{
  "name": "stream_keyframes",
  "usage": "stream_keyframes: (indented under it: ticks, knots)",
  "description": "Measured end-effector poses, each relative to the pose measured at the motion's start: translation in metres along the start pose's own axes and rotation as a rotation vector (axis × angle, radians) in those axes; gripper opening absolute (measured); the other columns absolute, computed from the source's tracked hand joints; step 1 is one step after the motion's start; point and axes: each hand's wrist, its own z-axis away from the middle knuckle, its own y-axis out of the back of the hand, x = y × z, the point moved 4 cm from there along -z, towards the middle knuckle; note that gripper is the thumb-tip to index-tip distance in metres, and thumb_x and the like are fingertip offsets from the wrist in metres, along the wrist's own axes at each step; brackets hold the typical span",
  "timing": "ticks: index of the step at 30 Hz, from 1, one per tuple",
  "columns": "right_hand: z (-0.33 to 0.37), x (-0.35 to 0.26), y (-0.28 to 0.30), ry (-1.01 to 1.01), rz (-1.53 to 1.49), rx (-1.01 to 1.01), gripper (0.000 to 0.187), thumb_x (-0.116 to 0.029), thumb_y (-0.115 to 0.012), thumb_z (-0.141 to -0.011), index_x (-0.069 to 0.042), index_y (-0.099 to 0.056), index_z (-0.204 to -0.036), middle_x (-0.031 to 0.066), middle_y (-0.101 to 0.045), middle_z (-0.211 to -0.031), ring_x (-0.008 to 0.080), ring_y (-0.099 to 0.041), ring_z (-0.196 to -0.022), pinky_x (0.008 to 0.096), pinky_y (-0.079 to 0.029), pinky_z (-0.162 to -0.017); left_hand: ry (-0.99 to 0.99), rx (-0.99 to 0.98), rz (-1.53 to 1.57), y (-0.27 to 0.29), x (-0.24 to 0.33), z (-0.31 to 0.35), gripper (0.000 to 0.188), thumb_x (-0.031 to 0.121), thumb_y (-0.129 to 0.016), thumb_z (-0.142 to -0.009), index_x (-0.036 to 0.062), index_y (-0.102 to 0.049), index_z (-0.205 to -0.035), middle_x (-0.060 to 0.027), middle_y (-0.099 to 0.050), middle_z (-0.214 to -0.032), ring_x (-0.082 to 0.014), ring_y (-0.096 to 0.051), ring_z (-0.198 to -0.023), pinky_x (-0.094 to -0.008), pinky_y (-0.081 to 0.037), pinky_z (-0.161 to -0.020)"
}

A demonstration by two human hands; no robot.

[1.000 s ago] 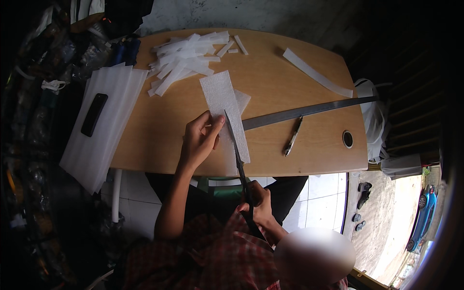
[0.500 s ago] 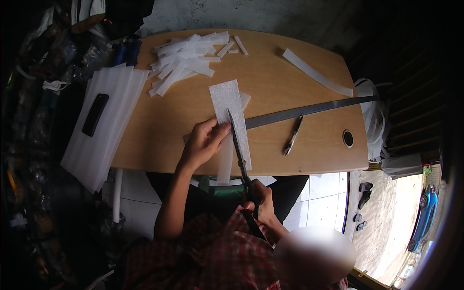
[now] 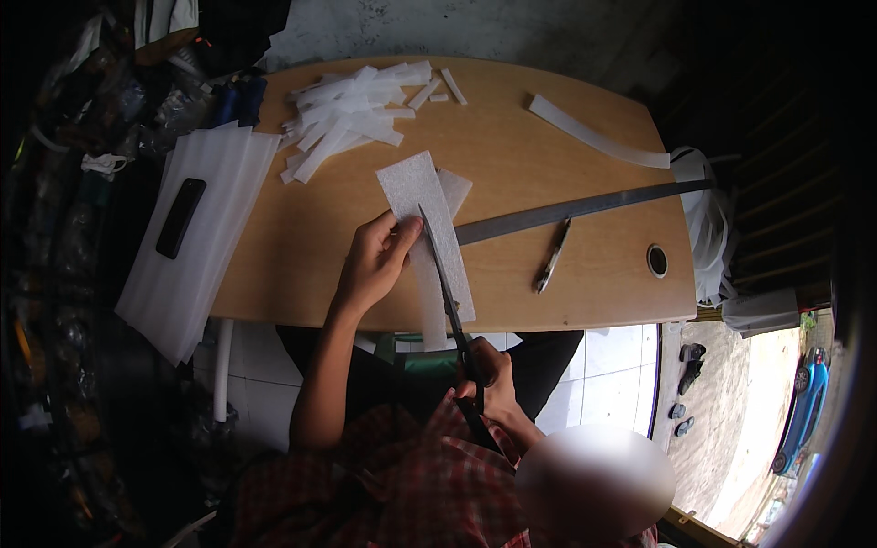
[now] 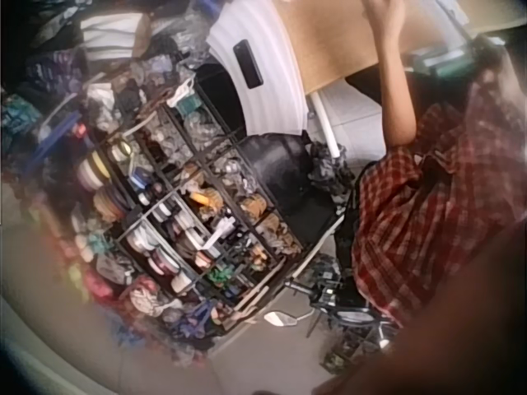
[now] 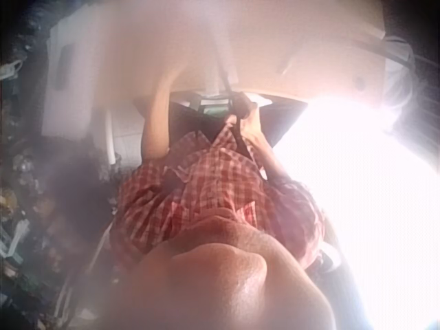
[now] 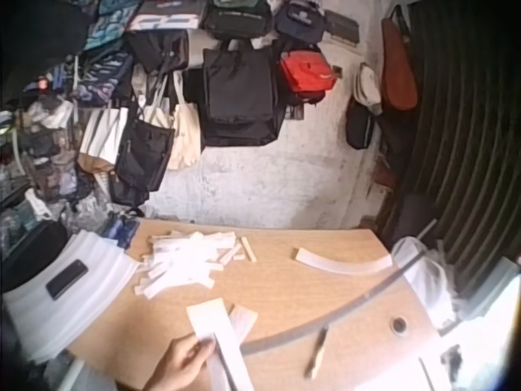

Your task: The person measures and cuts white foam strips into smaller pieces using a metal ruler, a pen, and scissors. The person repeatedly marks the foam along the ruler and cuts along the marked lines, accumulating cut pieces on the table.

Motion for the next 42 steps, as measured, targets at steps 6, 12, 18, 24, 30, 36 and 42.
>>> stream_keyframes:
  ticks: [6, 12, 18, 24, 30, 36, 42]
  knots:
    - [0.002, 0.003, 0.0, 0.011, 0.011, 0.036, 0.07, -0.061, -0.085, -0.062, -0.002, -0.057, -0.086, 0.0017, -0.055, -0.064, 0.0102, -0.047, -0.059, 0.0286, -0.041, -0.054, 0.017, -0.052, -0.07, 0.004, -0.003, -0.001, 0.03, 0.029, -0.059, -0.101, 0.0013, -0.064, -0.09, 0.006, -0.052, -0.068, -0.0018, -0.04, -0.059, -0.0214, -0.034, -0.053]
    - [0.0, 0.002, 0.004, 0.024, -0.012, 0.024, 0.075, -0.069, -0.08, -0.062, -0.001, -0.057, -0.085, -0.0001, -0.058, -0.062, 0.0074, -0.052, -0.057, 0.0241, -0.041, -0.052, 0.012, -0.144, -0.095, 0.0, -0.012, 0.001, 0.033, 0.03, -0.059, -0.1, 0.0005, -0.065, -0.087, 0.0061, -0.049, -0.064, -0.0028, -0.039, -0.058, -0.0234, -0.033, -0.051]
    - [0.001, 0.01, 0.003, -0.005, 0.011, 0.052, 0.072, -0.065, -0.082, -0.063, -0.002, -0.057, -0.085, 0.0014, -0.057, -0.063, 0.0088, -0.05, -0.058, 0.0271, -0.043, -0.054, 0.051, -0.162, -0.074, 0.0, -0.015, 0.001, 0.032, 0.028, -0.059, -0.1, -0.0007, -0.065, -0.087, 0.0055, -0.049, -0.065, -0.0021, -0.04, -0.059, -0.0231, -0.032, -0.051]
    - [-0.002, 0.003, 0.009, 0.001, 0.065, -0.002, 0.072, -0.065, -0.083, -0.064, -0.001, -0.056, -0.085, 0.0036, -0.055, -0.063, 0.0106, -0.048, -0.059, 0.0301, -0.043, -0.055, -0.046, -0.016, -0.172, 0.004, 0.001, -0.001, 0.027, 0.023, -0.057, -0.102, -0.0024, -0.063, -0.095, 0.0054, -0.05, -0.069, -0.002, -0.039, -0.062, -0.0217, -0.033, -0.055]
    - [-0.003, 0.002, 0.005, -0.004, 0.037, 0.027, 0.072, -0.064, -0.083, -0.065, -0.001, -0.057, -0.087, 0.0029, -0.054, -0.063, 0.0102, -0.046, -0.058, 0.03, -0.042, -0.053, -0.07, -0.079, -0.079, -0.003, -0.002, -0.001, 0.026, 0.021, -0.056, -0.102, -0.0025, -0.063, -0.093, 0.0057, -0.048, -0.068, -0.0024, -0.038, -0.063, -0.0224, -0.032, -0.056]
    - [-0.004, 0.016, 0.008, -0.004, -0.008, 0.019, 0.073, -0.062, -0.083, -0.066, 0.001, -0.059, -0.093, 0.0004, -0.052, -0.062, 0.0082, -0.044, -0.059, 0.0279, -0.039, -0.053, -0.011, -0.126, -0.099, 0.0, -0.016, -0.005, 0.03, 0.024, -0.057, -0.101, -0.0012, -0.061, -0.084, 0.0062, -0.046, -0.065, -0.0026, -0.039, -0.062, -0.0234, -0.033, -0.054]
    - [-0.015, 0.008, 0.011, -0.041, -0.037, -0.002, 0.079, -0.063, -0.083, -0.065, 0.004, -0.06, -0.101, -0.001, -0.052, -0.064, 0.007, -0.045, -0.062, 0.0264, -0.038, -0.053, 0.08, -0.198, -0.076, 0.003, -0.039, -0.007, 0.023, 0.025, -0.058, -0.101, 0.0037, -0.064, -0.096, 0.0083, -0.052, -0.072, 0.0007, -0.04, -0.062, -0.0186, -0.031, -0.054]
